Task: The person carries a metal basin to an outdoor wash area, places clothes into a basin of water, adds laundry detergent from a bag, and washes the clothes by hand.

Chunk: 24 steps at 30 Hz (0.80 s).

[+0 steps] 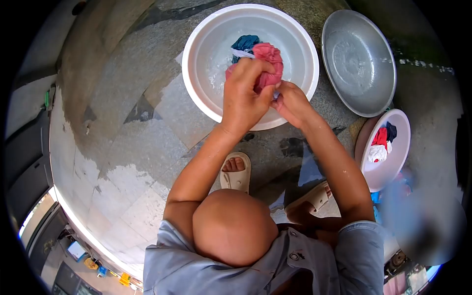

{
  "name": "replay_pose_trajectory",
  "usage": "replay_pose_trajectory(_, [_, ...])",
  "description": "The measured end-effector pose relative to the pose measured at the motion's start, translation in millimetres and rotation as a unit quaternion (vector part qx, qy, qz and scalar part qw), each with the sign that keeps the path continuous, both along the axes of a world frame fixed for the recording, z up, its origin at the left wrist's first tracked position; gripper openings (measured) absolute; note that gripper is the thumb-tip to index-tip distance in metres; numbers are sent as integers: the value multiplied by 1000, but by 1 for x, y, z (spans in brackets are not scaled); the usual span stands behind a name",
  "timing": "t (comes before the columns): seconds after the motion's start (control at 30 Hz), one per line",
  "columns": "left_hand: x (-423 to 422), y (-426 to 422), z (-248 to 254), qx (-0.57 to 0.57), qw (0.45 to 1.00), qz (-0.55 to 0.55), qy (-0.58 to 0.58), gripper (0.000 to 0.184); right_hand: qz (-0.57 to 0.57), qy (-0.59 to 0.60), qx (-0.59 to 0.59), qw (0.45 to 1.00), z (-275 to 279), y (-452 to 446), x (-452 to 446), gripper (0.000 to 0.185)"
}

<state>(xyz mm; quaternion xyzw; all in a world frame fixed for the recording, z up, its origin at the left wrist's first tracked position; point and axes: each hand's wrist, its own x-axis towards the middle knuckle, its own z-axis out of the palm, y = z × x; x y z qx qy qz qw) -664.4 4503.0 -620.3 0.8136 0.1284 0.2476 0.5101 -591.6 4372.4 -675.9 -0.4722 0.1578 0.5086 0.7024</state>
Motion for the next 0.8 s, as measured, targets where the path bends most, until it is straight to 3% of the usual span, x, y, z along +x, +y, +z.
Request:
replay_pose_trajectory(0.03, [-3,-19,10,12,995,-102,10,28,81,-222,4,972,-24,-5,-7,16])
replay_pose_trajectory(0.07, [-5,-31,15,24,979,-202,19,26,70,-211,28,975,-41,-15,-8,16])
replay_pose_trajectory(0.13, [-10,-37,20,-234,934,-218,156,26,49,-186,76,978,-39,-17,-10,19])
replay_pose_trajectory(0.2, [-10,-30,7,-354,904,-147,187,31,190,-373,-37,907,-15,-14,10,27])
replay_pose_trajectory(0.27, [-8,-11,-33,-343,931,3,122,43,284,-563,-134,764,19,-3,18,42])
replay_pose_trajectory(0.3, [-6,-10,-30,-469,875,8,122,49,319,-650,-173,668,27,0,18,50])
replay_pose_trajectory(0.37, [-2,-9,-23,-690,715,14,114,61,253,-819,-212,469,17,4,-2,69])
replay_pose_trajectory(0.43, [1,-11,-19,-739,673,-4,20,52,86,-682,-100,719,6,27,-42,53])
replay_pose_trajectory(0.5, [3,-16,-16,-780,621,-23,-71,47,148,-757,-172,612,28,43,-51,39])
replay_pose_trajectory(0.57, [2,-22,-17,-802,587,28,-109,60,265,-778,-242,516,28,46,-58,36])
replay_pose_trajectory(0.6, [0,-25,-19,-811,568,53,-128,71,283,-756,-214,550,31,46,-56,35])
replay_pose_trajectory(0.67, [-5,-18,-32,-826,541,5,-155,79,317,-706,-156,614,39,42,-52,32])
replay_pose_trajectory(0.73, [-9,5,-49,-827,516,-146,-169,72,323,-721,-136,598,57,42,-49,28])
replay_pose_trajectory(0.8, [-9,7,-45,-829,515,-133,-173,68,296,-766,-140,553,65,41,-47,26])
